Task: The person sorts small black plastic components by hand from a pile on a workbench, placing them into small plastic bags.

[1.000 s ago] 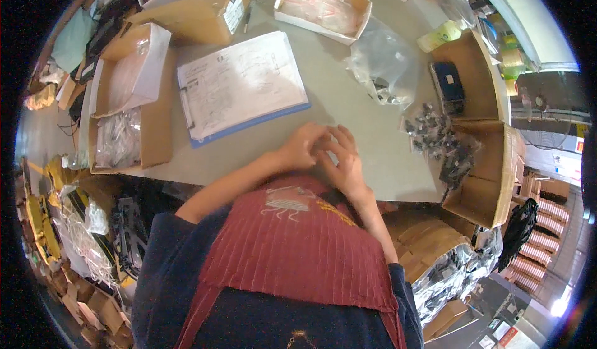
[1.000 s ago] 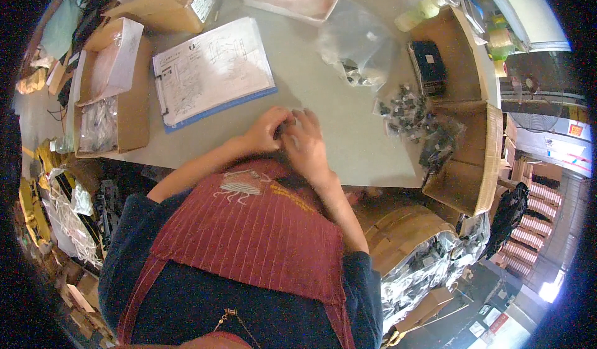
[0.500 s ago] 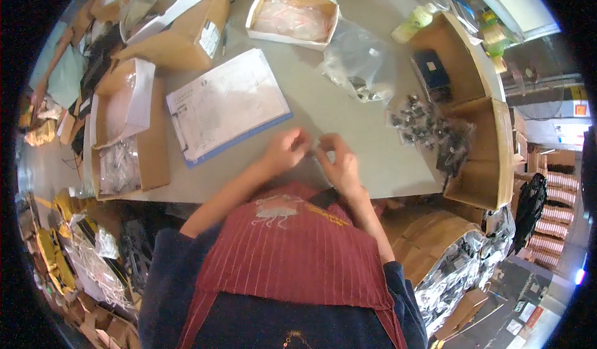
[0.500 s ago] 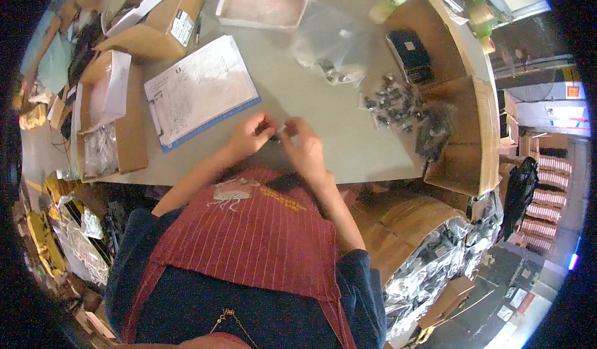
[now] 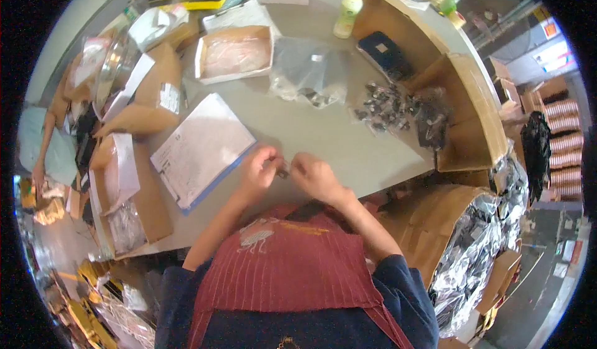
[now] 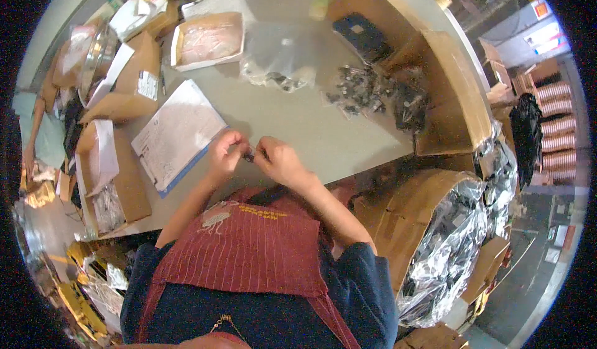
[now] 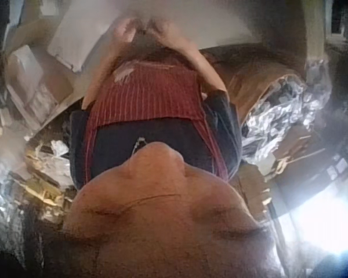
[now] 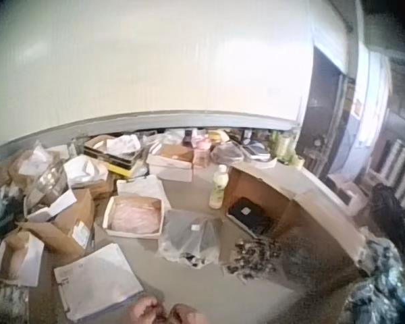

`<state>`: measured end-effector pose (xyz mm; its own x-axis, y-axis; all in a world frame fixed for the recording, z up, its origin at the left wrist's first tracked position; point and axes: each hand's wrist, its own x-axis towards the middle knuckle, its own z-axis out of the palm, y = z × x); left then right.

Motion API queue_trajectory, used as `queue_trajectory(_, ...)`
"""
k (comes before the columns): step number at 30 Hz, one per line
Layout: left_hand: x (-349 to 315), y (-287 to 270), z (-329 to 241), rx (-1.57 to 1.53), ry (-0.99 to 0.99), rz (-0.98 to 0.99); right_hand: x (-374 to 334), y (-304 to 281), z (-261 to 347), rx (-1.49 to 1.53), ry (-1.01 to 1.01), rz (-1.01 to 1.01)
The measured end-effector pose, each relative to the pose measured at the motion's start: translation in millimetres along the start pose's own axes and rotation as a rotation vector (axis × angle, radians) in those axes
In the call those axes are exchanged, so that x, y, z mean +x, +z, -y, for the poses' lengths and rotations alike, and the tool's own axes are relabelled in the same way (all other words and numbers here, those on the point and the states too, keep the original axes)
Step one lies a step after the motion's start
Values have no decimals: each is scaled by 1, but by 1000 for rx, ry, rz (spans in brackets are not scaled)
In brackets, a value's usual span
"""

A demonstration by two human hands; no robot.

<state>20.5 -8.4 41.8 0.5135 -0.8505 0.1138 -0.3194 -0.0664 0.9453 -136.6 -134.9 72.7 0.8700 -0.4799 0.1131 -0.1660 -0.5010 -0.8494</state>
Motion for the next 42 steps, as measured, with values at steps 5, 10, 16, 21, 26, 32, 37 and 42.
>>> queue_trajectory(5, 34, 9, -13, 10, -18, 98, 1, -29, -5, 29, 33, -57)
queue_trajectory(10, 78, 3, 5, 129, -135, 8, 3, -80, -21, 97, 129, -360)
queue_trajectory(16, 166, -25, 31, 548, -69, -207, 31, -91, -63, 177, 266, -533)
queue_trajectory(21, 221, -8, 1, -172, -593, 63, 99, -87, -102, 548, 443, -330)
queue_trajectory(26, 255, -26, 21, -700, -745, 73, 128, -98, -97, 912, 301, -235)
queue_trajectory(32, 266, 2, -9, -1062, -743, -201, 110, -60, -110, 474, 306, -496)
queue_trajectory(37, 284, 9, -19, -1146, -768, -258, 109, -11, -118, -225, 19, -498)
queue_trajectory(42, 272, 4, -15, -1159, -739, -166, 127, 16, -110, -370, -197, -290)
